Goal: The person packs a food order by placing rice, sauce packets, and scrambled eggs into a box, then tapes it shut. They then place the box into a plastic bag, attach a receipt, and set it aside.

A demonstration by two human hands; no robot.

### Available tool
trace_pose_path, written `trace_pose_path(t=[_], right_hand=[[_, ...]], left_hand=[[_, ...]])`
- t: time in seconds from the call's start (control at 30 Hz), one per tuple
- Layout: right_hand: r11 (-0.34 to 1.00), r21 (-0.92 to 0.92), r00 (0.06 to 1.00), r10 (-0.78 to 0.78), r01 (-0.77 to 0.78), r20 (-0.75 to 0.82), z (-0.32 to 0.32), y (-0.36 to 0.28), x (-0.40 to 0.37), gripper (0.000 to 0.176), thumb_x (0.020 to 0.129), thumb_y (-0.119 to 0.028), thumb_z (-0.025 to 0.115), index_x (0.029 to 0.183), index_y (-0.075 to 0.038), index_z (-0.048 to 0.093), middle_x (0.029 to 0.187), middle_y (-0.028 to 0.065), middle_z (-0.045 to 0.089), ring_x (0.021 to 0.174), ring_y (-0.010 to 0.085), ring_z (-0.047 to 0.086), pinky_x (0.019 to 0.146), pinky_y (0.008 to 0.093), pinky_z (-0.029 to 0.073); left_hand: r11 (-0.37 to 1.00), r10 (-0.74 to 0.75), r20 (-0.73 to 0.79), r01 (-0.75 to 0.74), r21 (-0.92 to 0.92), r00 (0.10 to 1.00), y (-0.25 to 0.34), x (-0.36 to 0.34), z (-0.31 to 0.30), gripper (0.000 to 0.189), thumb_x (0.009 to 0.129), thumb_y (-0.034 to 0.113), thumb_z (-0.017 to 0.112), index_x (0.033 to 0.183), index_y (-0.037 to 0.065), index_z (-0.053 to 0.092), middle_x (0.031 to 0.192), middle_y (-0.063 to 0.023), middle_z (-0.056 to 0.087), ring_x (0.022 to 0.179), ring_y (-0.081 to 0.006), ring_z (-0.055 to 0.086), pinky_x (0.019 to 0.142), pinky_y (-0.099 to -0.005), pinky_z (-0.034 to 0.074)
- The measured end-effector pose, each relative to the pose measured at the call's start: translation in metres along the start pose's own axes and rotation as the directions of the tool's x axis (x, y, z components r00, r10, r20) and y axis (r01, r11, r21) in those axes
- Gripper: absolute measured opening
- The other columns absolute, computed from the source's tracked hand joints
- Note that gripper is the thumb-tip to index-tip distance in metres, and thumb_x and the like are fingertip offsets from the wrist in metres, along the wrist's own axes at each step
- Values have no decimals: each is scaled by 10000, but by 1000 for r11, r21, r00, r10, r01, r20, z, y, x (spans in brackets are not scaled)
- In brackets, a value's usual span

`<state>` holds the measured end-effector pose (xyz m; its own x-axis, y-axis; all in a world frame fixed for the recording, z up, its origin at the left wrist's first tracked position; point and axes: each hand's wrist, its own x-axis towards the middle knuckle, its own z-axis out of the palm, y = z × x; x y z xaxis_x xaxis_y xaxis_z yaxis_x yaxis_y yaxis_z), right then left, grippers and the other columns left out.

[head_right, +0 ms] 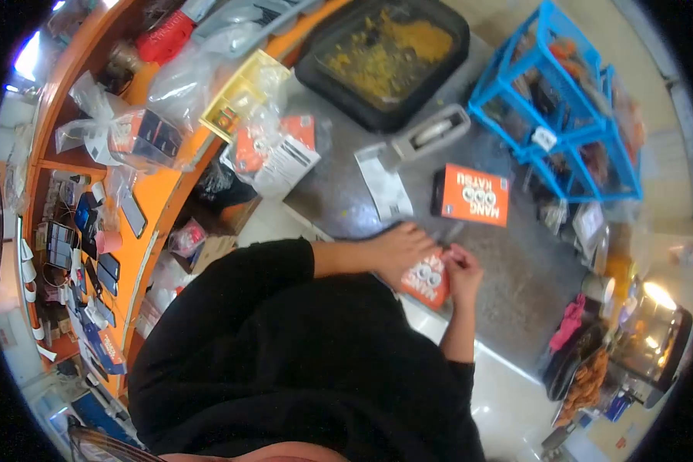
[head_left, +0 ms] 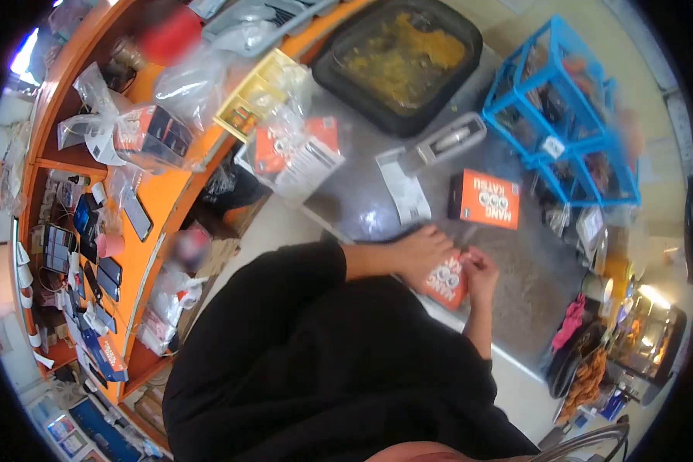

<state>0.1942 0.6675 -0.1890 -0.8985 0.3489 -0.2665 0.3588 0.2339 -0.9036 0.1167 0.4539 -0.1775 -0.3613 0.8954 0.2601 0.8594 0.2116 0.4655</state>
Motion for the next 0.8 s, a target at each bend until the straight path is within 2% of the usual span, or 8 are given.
trace_pose_path(t=[0.13, 0.23, 0.33, 0.43, 0.53, 0.63, 0.73, 0.8], right_hand=[[983, -39, 984, 179, -179, -13, -1, -9, 2, 231, 813, -78, 646, 1006, 50, 654, 850, 63, 672, 737, 119, 616, 656, 232, 481], [903, 47, 879, 403, -427, 254, -17, 4, 19, 230, 819, -130, 657, 987, 28, 668, 847, 62, 674, 720, 123, 619, 622, 240, 481], [922, -68, 867, 382, -381, 320, -20, 5, 27, 215, 816, -132, 669, 975, 12, 674, 841, 64, 673, 714, 120, 617, 618, 251, 487], [925, -121, 873, 379, -359, 307, -19, 6, 29, 211, 830, -141, 654, 993, -8, 673, 846, 65, 674, 715, 126, 619, 625, 274, 490], [929, -363, 996, -44, 67, 72, -21, 10, 21, 275, 843, -155, 653, 1075, -7, 655, 897, 113, 675, 778, 130, 623, 656, 255, 492], [875, -447, 930, 303, -185, 210, -25, -14, 2, 264, 851, -175, 642, 1065, -20, 647, 905, 111, 658, 805, 125, 607, 688, 258, 480], [726, -666, 981, -62, 170, 183, -16, -8, -13, 218, 864, -182, 622, 968, 8, 644, 839, 78, 643, 771, 109, 579, 715, 247, 460], [800, -566, 967, -254, 199, -18, 1, -43, -14, 150, 857, -131, 619, 919, 4, 641, 830, 70, 645, 760, 119, 580, 727, 246, 455]], left_hand=[[999, -11, 81, 14, -34, 997, 6, 5, -6, 966, 448, 502, 777, 1226, 13, 477, 1073, -97, 528, 1032, -236, 481, 893, -359, 302], [998, 16, 77, -11, -63, 997, 5, 5, 1, 1029, 434, 505, 780, 1281, 26, 443, 1102, -84, 527, 1044, -221, 480, 893, -349, 296], [1000, 5, 153, -4, -8, 988, 7, 7, -4, 1045, 431, 502, 783, 1299, 44, 427, 1118, -78, 523, 1053, -213, 478, 896, -347, 292], [998, 54, 28, -53, -25, 998, 7, 4, -3, 930, 445, 463, 768, 1216, 22, 495, 1067, -89, 545, 979, -231, 512, 857, -362, 325], [998, 59, 0, -59, -13, 998, 8, 2, 2, 915, 445, 459, 761, 1206, 21, 503, 1064, -90, 546, 977, -233, 513, 856, -360, 326], [999, 44, 6, -44, -14, 999, 5, 2, -1, 911, 448, 486, 761, 1189, 17, 512, 1080, -95, 544, 995, -234, 512, 870, -365, 328], [997, 72, -87, -72, -1, 994, 4, 0, 6, 844, 519, 516, 752, 1179, 43, 523, 1106, -90, 541, 1017, -236, 509, 892, -376, 331], [994, 106, -203, -102, 29, 973, -1, -8, -4, 746, 598, 508, 731, 1172, 74, 536, 1130, -84, 537, 1039, -237, 504, 906, -383, 335]])
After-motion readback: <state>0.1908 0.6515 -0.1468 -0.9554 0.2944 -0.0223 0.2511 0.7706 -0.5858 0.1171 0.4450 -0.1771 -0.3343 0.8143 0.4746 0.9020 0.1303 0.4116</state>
